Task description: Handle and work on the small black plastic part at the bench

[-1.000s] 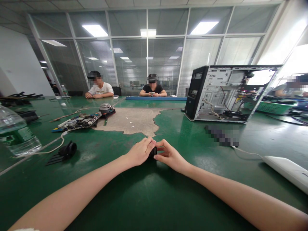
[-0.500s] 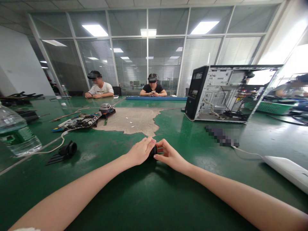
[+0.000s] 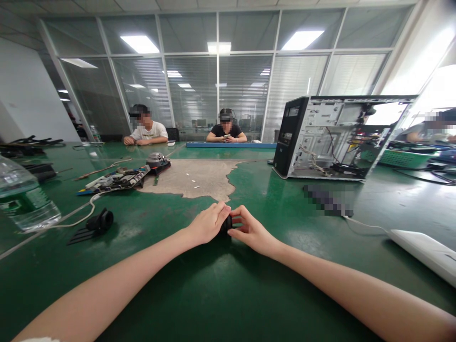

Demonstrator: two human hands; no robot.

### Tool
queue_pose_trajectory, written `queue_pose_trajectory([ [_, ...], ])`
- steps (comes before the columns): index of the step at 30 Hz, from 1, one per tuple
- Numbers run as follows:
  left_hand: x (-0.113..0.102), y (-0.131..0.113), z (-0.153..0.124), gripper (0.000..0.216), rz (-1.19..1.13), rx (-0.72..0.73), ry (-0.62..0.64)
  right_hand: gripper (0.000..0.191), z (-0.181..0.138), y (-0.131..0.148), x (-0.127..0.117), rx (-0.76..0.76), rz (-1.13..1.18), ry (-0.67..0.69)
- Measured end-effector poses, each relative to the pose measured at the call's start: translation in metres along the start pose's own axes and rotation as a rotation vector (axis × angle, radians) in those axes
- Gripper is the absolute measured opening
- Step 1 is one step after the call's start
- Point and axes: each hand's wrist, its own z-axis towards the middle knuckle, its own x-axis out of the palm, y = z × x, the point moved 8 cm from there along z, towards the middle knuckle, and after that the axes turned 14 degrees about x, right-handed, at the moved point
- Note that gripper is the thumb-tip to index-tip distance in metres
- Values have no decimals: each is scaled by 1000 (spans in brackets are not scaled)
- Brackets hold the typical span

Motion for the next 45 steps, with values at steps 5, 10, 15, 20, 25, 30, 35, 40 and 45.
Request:
queue_pose_trajectory([
  [5,1,-1,1,41,1,8,-1,18,1,0,-3,17,-13,-52],
  [10,1,-1,1,41,-1,5,1,23,3,-2,-4,48,-58,-75],
  [15,0,0,0,41,-1,-1,-3,25,1,-1,0,25,-32,-21],
  [20,0,-1,0,40,-9,6,-5,20,2,-1,-2,-1,2,-31],
  [25,0,-1,1,40,0,12,-2,24,4,-2,-4,28,-45,-67],
  [30,1,0,1,40,-3,9,-8,25,2,-2,-1,15,-38,-31],
  [35,1,0,1,41,-9,19,-13,22,1,-1,-2,-1,-7,-41],
  [40,1,-1,2,40,2,28,-13,23,3,-2,-4,41,-44,-84],
  [45,1,-1,1,40,12,21,-5,26,3,-3,-1,29,-38,-36],
])
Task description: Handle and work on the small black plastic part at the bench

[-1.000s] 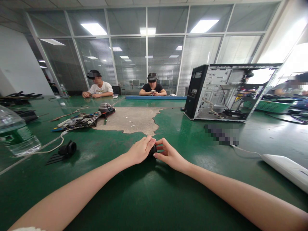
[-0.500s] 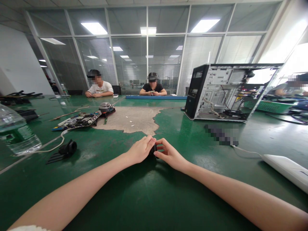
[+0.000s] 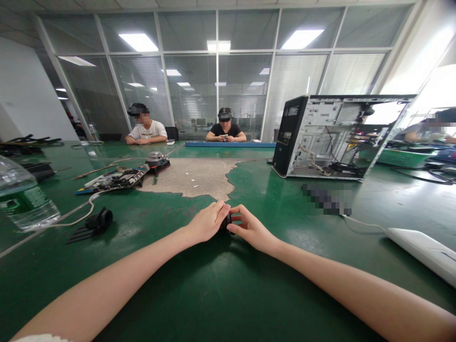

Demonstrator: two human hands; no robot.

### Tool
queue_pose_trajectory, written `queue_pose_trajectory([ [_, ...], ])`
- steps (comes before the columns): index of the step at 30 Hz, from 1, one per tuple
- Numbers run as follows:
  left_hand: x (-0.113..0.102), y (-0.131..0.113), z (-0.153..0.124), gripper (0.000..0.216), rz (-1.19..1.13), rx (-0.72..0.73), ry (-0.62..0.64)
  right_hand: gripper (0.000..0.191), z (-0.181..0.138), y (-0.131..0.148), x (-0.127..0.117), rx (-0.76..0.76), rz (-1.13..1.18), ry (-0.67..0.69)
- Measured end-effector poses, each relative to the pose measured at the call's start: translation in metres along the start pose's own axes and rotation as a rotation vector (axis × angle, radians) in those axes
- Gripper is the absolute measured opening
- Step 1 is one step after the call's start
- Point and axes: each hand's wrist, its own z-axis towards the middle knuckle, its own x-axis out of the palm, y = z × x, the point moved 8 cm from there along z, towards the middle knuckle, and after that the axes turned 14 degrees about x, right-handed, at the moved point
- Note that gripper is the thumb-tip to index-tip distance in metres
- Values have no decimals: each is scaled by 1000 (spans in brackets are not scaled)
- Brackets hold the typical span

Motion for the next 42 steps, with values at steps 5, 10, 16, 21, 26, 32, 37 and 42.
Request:
queue_pose_trajectory([
  [5,0,0,0,40,9,6,-1,22,-2,1,0,-40,56,11],
  [10,1,1,0,40,8,1,-4,23,0,0,-2,-9,8,-24],
  [16,0,1,-1,40,3,-5,-1,25,0,-1,0,-12,23,19],
  [21,0,0,0,41,-1,3,-3,21,-2,1,-1,-26,64,-5],
  [26,-1,-1,0,40,8,11,-3,27,0,0,-3,8,9,-39],
  [32,-1,1,-1,40,9,-9,-4,25,0,-1,1,-30,50,26],
  [37,-1,-1,0,41,0,0,-6,21,-1,1,-2,-14,53,-19],
  [42,-1,0,0,41,-3,-8,4,28,2,-2,-3,26,5,-35],
])
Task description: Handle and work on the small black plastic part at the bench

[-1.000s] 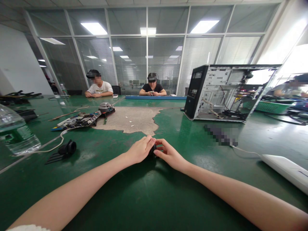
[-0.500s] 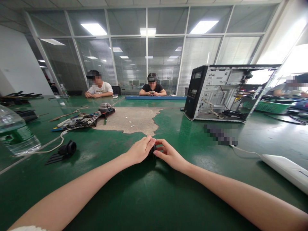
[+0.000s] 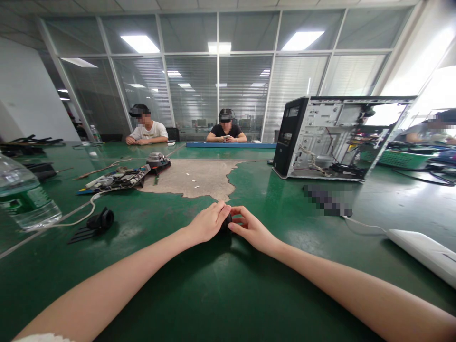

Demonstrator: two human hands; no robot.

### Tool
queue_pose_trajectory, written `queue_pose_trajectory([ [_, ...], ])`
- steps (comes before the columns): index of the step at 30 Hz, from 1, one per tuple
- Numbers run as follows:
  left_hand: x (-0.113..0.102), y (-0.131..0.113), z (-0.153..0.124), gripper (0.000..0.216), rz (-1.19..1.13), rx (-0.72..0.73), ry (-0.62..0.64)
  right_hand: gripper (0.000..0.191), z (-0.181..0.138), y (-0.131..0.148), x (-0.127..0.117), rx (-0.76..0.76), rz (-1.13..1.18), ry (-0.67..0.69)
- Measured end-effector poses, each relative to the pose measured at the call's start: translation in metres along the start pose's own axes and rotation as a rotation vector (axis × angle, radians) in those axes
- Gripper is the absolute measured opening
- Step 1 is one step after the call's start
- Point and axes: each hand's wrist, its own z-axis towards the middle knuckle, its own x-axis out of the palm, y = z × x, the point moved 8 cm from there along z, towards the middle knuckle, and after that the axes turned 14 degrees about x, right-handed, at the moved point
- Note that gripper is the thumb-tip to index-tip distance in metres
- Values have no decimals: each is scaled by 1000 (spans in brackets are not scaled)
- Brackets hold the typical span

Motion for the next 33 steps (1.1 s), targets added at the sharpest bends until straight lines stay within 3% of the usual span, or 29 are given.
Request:
queue_pose_trajectory([
  [5,0,1,-1,42,-11,-13,-5,26,-2,1,3,-33,69,60],
  [17,1,2,0,42,-9,-4,-9,27,-1,0,1,0,4,26],
  [23,0,-1,0,42,0,8,-6,23,-4,6,1,-67,70,32],
  [33,0,0,1,41,-9,-1,-3,28,0,-1,1,3,32,30],
])
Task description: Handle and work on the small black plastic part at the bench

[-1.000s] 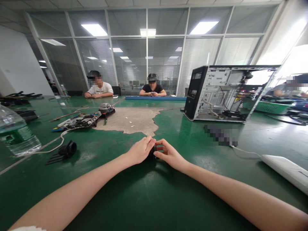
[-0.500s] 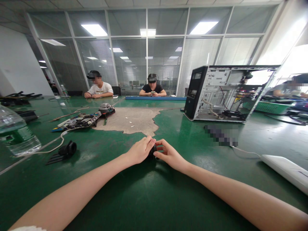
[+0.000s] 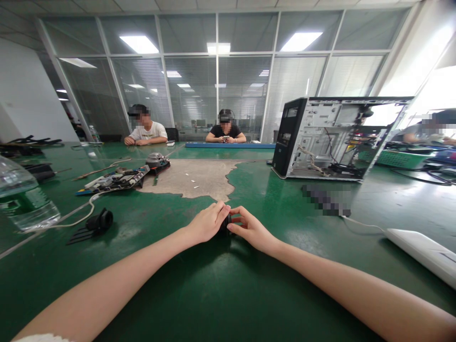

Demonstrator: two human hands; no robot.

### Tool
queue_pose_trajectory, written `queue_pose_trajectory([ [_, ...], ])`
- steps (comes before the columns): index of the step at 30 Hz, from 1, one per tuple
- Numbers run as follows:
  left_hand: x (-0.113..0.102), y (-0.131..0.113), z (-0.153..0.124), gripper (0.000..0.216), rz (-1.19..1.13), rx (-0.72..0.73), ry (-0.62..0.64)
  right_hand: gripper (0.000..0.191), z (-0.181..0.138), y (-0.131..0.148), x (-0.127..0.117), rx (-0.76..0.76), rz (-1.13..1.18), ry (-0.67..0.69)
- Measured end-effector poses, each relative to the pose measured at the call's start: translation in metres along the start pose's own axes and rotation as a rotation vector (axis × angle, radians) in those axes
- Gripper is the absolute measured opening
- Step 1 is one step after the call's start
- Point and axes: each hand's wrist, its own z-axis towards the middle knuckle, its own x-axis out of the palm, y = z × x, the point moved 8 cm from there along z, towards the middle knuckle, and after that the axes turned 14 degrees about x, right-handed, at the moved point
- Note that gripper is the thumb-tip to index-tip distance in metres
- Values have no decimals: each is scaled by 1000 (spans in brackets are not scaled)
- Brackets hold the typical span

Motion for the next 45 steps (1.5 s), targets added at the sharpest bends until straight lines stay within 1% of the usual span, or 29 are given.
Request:
queue_pose_trajectory([
  [3,0,0,0,40,-11,0,-8,26,-2,3,1,-38,45,13],
  [6,-1,-2,0,41,-14,11,-12,22,-4,6,0,-59,44,-10],
  [8,-1,-2,0,41,-7,10,-9,21,-4,7,-1,-55,22,-25],
  [12,-1,0,0,42,6,0,-5,29,-2,4,-2,-12,-35,-36],
  [14,-1,1,0,42,15,-1,-4,29,-2,2,-1,-2,-55,-27],
  [20,-1,-2,0,40,14,9,-1,25,-5,5,3,-76,-6,13],
  [25,-1,-2,0,41,12,14,-8,21,-5,6,1,-67,-11,-19],
  [31,0,0,0,42,6,5,-9,31,-3,2,1,-8,-45,-18],
  [35,0,1,0,41,2,-1,-10,26,-3,1,3,-26,4,23],
  [38,-1,-1,0,41,-2,9,-12,23,-4,4,2,-52,37,11],
  [41,-1,-1,0,42,3,20,-9,19,-4,5,1,-50,18,-9],
  [43,0,-1,0,42,8,16,-10,21,-4,6,1,-41,-12,-20],
  [45,0,0,0,42,9,12,-10,27,-3,5,0,-20,-34,-23],
])
